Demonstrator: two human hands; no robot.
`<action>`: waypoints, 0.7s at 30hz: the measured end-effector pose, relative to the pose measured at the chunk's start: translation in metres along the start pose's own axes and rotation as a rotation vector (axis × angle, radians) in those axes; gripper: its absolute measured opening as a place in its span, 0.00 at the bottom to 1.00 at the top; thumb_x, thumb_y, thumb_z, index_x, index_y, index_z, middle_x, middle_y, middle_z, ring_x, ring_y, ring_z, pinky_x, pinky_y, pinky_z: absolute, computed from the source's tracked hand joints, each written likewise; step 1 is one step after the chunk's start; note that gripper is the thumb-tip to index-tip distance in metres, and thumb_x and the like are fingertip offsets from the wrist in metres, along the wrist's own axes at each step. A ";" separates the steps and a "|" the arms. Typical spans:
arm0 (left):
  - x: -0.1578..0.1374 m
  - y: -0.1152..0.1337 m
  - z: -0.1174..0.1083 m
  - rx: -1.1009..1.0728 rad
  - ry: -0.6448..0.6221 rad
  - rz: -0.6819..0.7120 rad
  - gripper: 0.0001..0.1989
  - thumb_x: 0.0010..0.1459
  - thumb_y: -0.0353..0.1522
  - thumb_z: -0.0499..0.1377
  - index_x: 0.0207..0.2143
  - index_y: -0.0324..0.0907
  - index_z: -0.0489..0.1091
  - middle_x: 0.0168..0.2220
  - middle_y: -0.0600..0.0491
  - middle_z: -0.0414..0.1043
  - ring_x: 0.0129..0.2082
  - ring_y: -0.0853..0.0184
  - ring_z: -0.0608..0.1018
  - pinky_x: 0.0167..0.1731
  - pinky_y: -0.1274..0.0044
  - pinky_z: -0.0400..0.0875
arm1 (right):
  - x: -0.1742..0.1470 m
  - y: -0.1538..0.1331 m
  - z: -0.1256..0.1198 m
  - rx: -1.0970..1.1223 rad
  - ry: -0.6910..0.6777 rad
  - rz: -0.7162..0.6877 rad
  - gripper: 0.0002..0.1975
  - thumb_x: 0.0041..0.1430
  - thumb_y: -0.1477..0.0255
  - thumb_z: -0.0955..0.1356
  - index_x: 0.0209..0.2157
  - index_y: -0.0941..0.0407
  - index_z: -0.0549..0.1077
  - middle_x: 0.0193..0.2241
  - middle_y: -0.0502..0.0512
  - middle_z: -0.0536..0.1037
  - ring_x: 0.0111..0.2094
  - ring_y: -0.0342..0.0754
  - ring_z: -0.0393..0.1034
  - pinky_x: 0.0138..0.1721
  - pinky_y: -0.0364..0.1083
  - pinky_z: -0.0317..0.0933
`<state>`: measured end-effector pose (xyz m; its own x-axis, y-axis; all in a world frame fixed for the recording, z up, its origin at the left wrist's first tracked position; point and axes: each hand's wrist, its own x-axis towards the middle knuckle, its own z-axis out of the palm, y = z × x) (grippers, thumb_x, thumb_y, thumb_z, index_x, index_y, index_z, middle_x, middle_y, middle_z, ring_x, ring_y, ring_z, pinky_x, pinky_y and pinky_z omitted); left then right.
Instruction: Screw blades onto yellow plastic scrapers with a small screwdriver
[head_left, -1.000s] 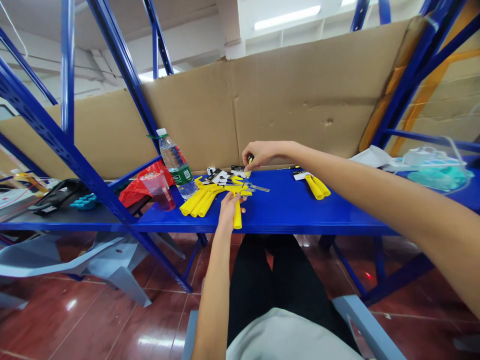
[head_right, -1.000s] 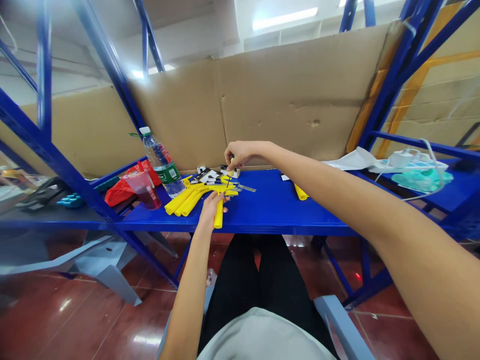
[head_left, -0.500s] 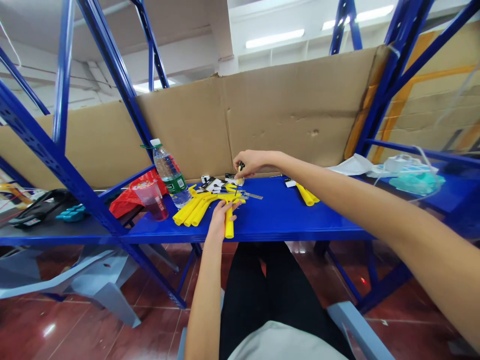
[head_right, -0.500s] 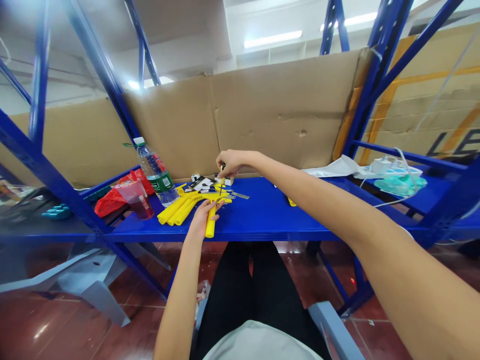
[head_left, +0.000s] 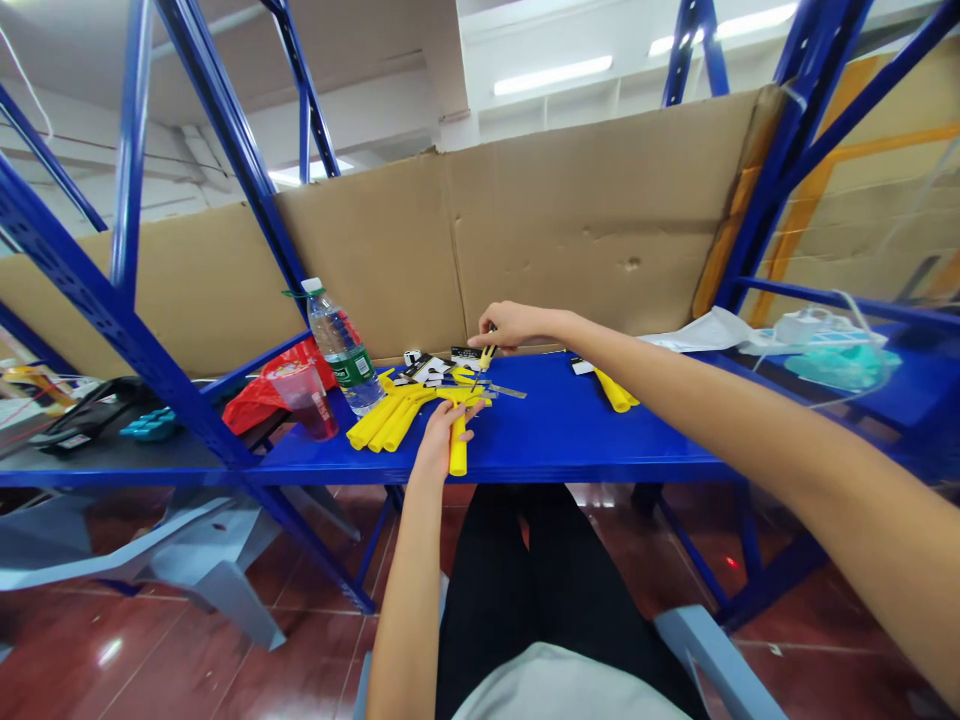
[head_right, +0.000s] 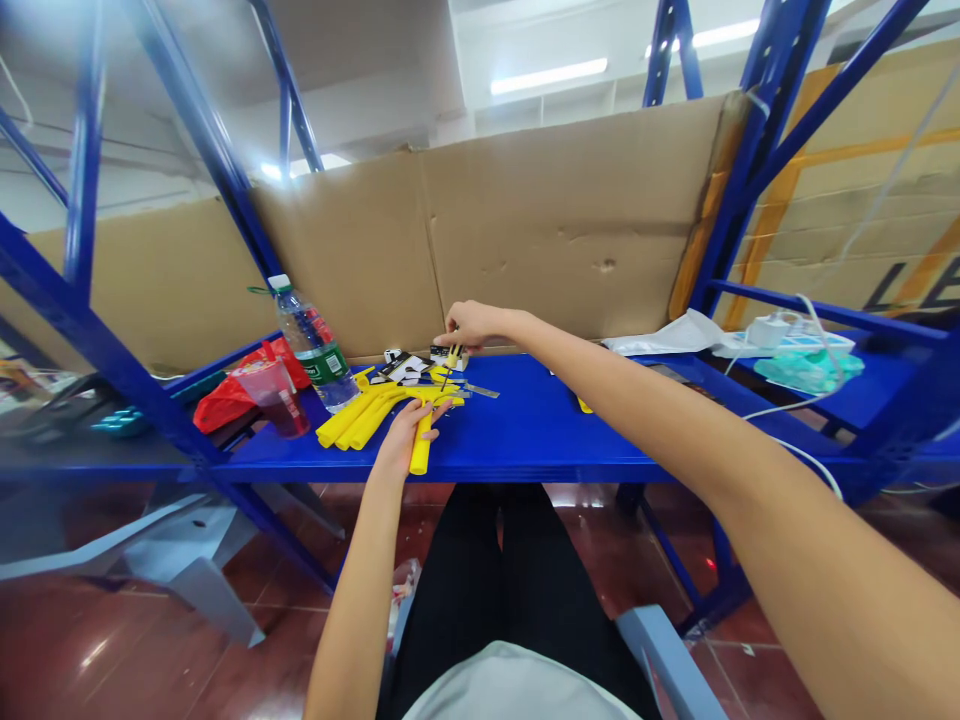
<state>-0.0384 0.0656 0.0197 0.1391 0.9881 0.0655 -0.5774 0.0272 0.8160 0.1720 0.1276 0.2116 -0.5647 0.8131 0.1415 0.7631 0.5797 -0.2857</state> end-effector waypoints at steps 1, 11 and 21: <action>0.000 -0.001 0.000 0.002 0.006 0.005 0.21 0.51 0.26 0.74 0.36 0.43 0.63 0.54 0.40 0.76 0.61 0.48 0.82 0.18 0.85 0.53 | 0.001 0.000 0.001 0.008 -0.012 -0.010 0.17 0.68 0.58 0.72 0.38 0.58 0.82 0.24 0.55 0.81 0.28 0.47 0.75 0.36 0.46 0.62; 0.003 -0.005 -0.005 0.036 -0.023 -0.011 0.18 0.53 0.28 0.74 0.39 0.40 0.69 0.64 0.32 0.75 0.61 0.47 0.81 0.19 0.85 0.58 | 0.005 -0.013 0.000 0.005 0.178 -0.179 0.11 0.63 0.64 0.74 0.39 0.58 0.83 0.41 0.60 0.86 0.39 0.50 0.75 0.40 0.47 0.61; 0.006 -0.003 -0.005 0.080 0.004 -0.043 0.19 0.52 0.28 0.75 0.42 0.40 0.71 0.62 0.35 0.77 0.54 0.50 0.85 0.18 0.84 0.58 | 0.010 -0.026 0.006 -0.025 0.068 -0.196 0.12 0.64 0.65 0.74 0.41 0.59 0.84 0.41 0.62 0.86 0.39 0.50 0.76 0.38 0.46 0.61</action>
<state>-0.0399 0.0723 0.0151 0.1596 0.9868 0.0271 -0.5049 0.0580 0.8612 0.1445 0.1205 0.2143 -0.6812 0.6858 0.2561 0.6487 0.7276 -0.2229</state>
